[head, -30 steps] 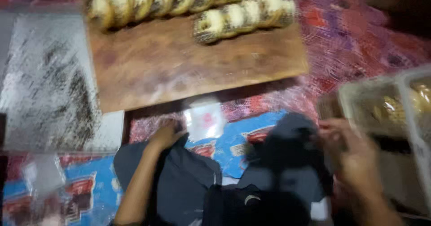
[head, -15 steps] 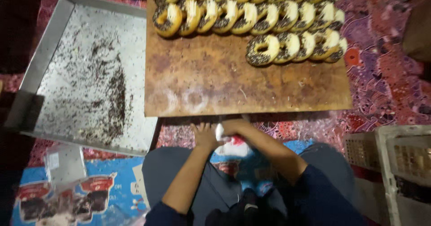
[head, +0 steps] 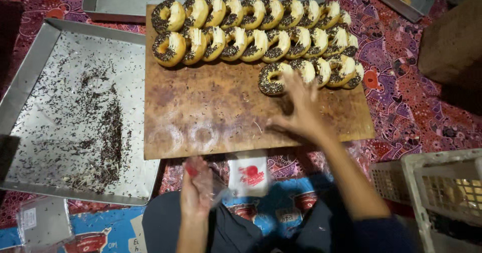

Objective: The person sits on the floor and individually places donuts into small plastic bags, then puts the sealed bags into a white plastic crate. The donuts are taken from a wooden board and arranged in the crate.

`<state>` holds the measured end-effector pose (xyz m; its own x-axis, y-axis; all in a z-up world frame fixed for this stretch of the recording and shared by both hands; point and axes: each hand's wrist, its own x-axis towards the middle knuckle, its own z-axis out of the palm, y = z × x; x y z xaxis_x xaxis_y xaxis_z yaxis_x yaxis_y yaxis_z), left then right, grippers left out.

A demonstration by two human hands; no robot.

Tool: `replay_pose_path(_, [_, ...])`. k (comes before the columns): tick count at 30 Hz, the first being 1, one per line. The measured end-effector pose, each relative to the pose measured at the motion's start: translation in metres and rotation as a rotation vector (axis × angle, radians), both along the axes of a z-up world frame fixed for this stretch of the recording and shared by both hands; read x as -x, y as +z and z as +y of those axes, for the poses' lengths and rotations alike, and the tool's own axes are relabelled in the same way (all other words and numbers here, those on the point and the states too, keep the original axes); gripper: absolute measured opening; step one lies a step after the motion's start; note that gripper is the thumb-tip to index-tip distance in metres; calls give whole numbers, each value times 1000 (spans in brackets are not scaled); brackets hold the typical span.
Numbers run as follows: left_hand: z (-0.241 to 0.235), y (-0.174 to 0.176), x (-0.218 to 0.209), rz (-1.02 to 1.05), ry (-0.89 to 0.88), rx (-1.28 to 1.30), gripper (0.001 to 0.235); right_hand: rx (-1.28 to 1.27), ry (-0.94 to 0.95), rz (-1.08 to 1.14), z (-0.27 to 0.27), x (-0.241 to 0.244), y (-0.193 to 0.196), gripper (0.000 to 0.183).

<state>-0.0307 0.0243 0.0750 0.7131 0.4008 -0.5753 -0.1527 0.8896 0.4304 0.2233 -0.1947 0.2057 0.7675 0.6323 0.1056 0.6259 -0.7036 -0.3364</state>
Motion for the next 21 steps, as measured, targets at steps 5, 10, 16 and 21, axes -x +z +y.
replay_pose_path(5, [2,18,-34,-126,-48,34,49,157,-49,52,24,-87,6,143])
replay_pose_path(10, [-17,17,-51,-877,-124,664,46,-365,94,5,-16,63,67,145])
replay_pose_path(16, [-98,62,-30,-1139,-139,840,42,-670,-12,272,-56,189,25,141])
replay_pose_path(21, [-136,107,-11,-45,50,-9,40,-658,135,282,-66,201,29,137])
